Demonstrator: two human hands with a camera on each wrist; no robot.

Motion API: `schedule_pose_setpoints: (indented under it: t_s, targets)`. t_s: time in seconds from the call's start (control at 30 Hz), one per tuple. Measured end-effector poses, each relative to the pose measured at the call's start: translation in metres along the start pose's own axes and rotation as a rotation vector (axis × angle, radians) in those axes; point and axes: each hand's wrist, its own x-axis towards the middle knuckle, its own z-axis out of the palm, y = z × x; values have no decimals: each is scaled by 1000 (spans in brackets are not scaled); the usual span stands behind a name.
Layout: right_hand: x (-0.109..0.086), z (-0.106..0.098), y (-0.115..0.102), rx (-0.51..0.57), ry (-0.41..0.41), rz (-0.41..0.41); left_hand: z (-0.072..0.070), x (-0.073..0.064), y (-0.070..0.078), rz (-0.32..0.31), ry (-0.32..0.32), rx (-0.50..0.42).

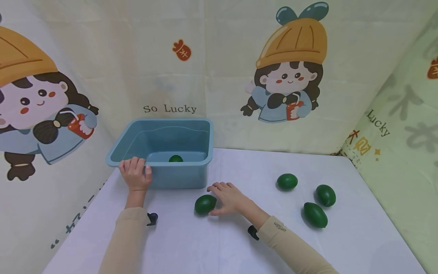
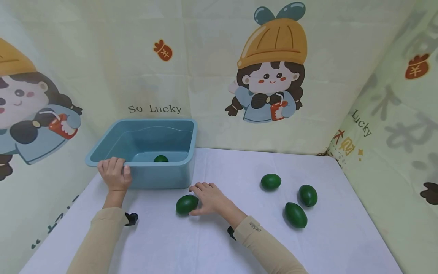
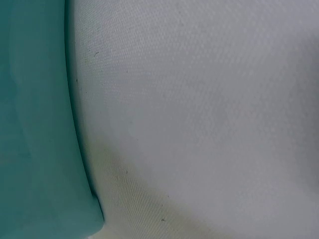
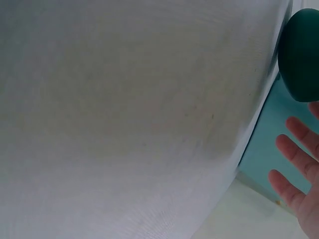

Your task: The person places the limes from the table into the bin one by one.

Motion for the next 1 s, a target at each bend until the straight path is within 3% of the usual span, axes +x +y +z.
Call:
schedule_pose_setpoints:
  t_s: [1.0]
  targets:
    - [5, 8, -1, -19, -37, 7, 2, -1, 1, 13, 52, -10]
